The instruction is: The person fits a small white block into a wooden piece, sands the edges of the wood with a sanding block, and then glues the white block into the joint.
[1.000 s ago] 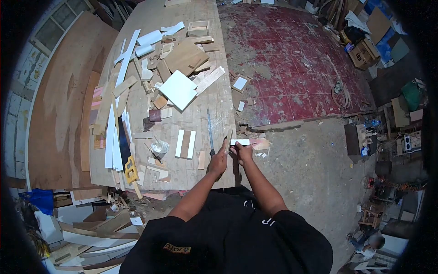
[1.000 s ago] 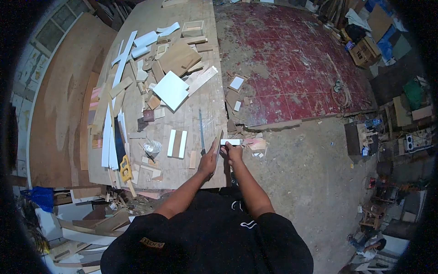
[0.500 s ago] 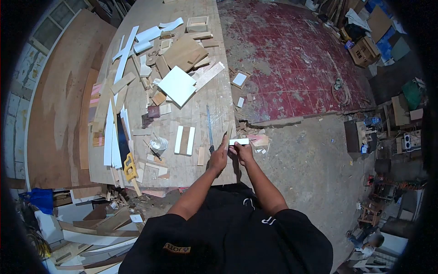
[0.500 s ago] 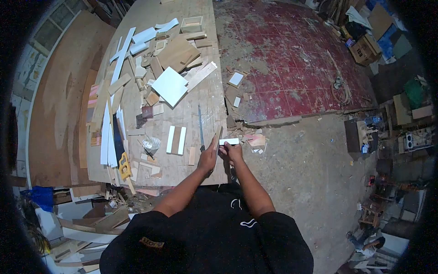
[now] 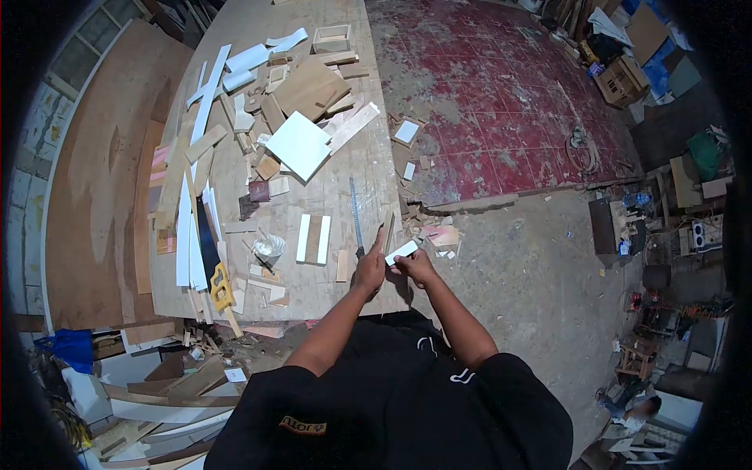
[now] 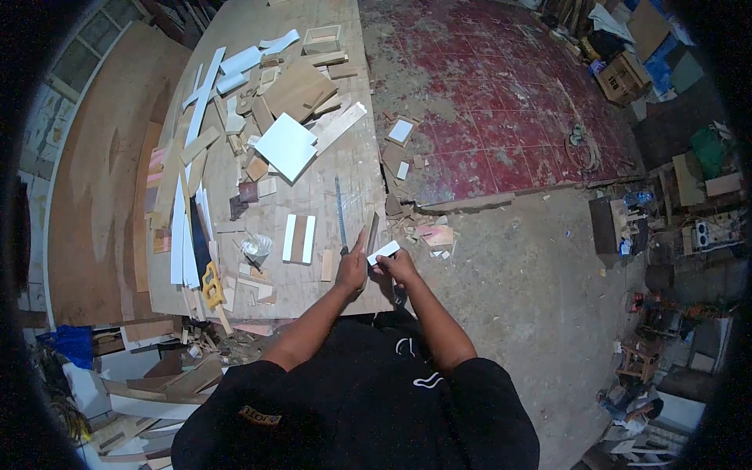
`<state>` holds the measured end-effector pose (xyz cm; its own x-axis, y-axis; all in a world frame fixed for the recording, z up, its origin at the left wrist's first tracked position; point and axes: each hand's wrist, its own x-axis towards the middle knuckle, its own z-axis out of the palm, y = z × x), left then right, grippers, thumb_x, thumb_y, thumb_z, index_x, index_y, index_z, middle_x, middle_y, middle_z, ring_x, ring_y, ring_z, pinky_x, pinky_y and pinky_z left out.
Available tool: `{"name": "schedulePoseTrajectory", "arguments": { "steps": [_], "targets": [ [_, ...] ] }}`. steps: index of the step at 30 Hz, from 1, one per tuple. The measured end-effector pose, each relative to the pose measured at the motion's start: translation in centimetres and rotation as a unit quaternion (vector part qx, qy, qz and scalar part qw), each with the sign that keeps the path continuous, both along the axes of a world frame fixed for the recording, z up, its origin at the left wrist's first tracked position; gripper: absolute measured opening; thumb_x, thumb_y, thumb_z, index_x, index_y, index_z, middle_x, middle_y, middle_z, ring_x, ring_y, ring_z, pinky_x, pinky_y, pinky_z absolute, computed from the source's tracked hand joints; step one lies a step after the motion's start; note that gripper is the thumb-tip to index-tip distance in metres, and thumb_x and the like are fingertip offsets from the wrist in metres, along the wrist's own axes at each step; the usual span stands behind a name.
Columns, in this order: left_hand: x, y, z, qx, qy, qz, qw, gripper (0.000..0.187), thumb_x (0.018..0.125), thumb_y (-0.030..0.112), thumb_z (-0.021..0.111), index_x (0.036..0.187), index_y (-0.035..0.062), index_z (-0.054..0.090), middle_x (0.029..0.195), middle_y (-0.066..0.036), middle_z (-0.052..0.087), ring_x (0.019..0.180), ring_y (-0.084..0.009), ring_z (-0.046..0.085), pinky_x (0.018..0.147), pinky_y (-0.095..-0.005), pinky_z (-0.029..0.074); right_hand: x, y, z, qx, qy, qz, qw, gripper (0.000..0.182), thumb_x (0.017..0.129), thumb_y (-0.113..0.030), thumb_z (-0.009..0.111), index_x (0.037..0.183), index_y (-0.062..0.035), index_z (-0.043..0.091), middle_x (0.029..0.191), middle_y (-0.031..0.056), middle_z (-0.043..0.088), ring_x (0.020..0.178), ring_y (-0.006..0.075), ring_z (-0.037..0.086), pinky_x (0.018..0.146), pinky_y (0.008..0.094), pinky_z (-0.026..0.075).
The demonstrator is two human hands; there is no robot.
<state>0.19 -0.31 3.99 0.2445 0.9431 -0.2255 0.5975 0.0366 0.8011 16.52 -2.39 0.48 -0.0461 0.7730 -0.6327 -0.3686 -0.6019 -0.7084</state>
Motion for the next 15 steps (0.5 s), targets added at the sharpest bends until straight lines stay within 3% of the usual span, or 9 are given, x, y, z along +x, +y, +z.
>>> {"name": "schedulePoseTrajectory", "arguments": {
  "steps": [5, 12, 15],
  "targets": [
    [-0.1, 0.0, 0.0, 0.004, 0.004, 0.0, 1.0, 0.059, 0.094, 0.021, 0.04, 0.149, 0.0339, 0.021, 0.068, -0.027, 0.058, 0.061, -0.0427, 0.059, 0.062, -0.0515, 0.044, -0.2, -1.8, -1.3, 0.028, -0.051, 0.098, 0.993, 0.014, 0.085, -0.001, 0.064, 0.097, 0.0029, 0.057, 0.084, 0.0122, 0.067, 0.071, 0.0208, 0.068, 0.063, 0.0318, 0.059],
    [-0.2, 0.1, -0.4, -0.052, -0.01, 0.007, 0.999, 0.053, 0.097, 0.027, 0.038, 0.148, 0.0351, 0.025, 0.061, -0.025, 0.053, 0.056, -0.0404, 0.057, 0.06, -0.0511, 0.042, -0.8, -2.8, 0.3, 0.012, -0.019, 0.122, 0.992, 0.014, 0.085, 0.0, 0.064, 0.097, 0.0026, 0.057, 0.081, 0.0107, 0.066, 0.067, 0.0199, 0.067, 0.06, 0.0303, 0.057],
    [-0.2, -0.1, -1.1, -0.006, -0.038, 0.026, 0.999, 0.051, 0.098, 0.028, 0.037, 0.148, 0.0351, 0.026, 0.056, -0.022, 0.049, 0.053, -0.0389, 0.054, 0.059, -0.0504, 0.041, -0.7, -1.6, 0.4, 0.059, -0.041, 0.155, 0.985, 0.014, 0.084, 0.001, 0.064, 0.097, 0.0021, 0.057, 0.081, 0.0102, 0.066, 0.064, 0.0193, 0.066, 0.058, 0.0298, 0.056]
  ]
}}
